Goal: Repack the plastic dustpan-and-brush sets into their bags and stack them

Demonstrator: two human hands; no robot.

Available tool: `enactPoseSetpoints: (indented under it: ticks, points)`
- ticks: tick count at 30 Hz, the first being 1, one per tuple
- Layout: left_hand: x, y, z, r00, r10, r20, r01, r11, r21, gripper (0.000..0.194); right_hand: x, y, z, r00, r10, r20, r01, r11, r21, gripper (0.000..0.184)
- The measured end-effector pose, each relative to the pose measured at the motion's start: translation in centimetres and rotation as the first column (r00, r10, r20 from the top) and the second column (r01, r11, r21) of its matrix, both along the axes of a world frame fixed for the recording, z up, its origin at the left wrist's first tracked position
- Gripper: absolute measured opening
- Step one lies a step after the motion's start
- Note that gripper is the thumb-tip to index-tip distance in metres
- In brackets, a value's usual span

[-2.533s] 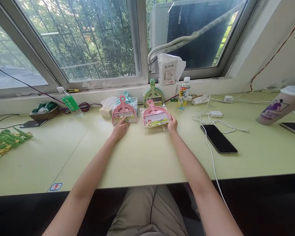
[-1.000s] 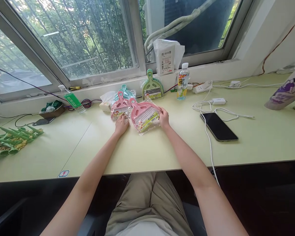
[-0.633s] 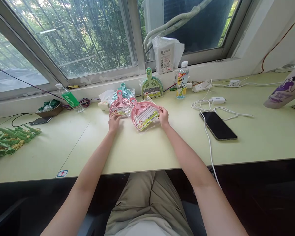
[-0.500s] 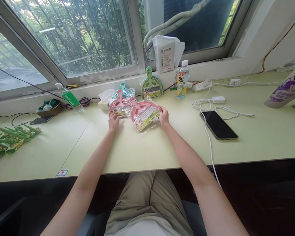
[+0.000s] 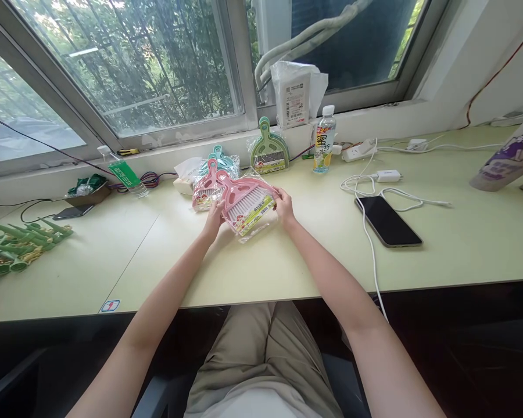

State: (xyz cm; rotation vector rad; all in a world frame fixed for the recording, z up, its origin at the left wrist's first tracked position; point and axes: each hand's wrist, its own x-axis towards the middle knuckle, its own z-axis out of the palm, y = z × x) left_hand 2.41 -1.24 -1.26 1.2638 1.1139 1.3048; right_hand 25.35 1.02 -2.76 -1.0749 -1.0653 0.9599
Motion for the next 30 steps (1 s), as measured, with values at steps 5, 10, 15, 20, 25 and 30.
enactPoseSetpoints:
  ticks: [5,10,15,20,25,30]
  points:
    - [-0.7,0.3,-0.1,0.981,-0.093,0.172,0.122,0.979,-0.164,0.034,-0.9,-0.5,0.3,0.993,0.106,0.051,-0.108,0.993,0.038,0.042]
    - [-1.3,0.8,-0.3,0.965,0.002,0.263,0.04,0.987,-0.153,0.038,-0.8,-0.6,0.4,0.993,0.024,0.116,-0.029,0.999,0.044,0.049]
    - [-1.7,1.1,0.0,0.943,0.058,0.329,-0.017,0.992,-0.125,0.04,0.3,-0.6,0.7,0.98,0.115,0.161,-0.108,0.993,-0.049,0.076]
    - [-2.1,1.1,0.0,0.947,0.033,0.32,-0.012,0.998,-0.068,0.037,0.4,-0.8,0.5,0.929,0.33,0.168,-0.3,0.937,-0.178,0.067]
    - [-2.2,1.3,-0.1,0.947,0.066,0.315,-0.053,0.997,-0.049,0.038,0.8,-0.9,1.0,0.924,0.339,0.178,-0.297,0.927,-0.229,0.034]
    - [-2.2,1.3,0.0,0.934,0.081,0.347,-0.065,0.996,-0.06,0.038,0.7,-1.4,1.6,0.917,0.35,0.19,-0.308,0.926,-0.219,0.039]
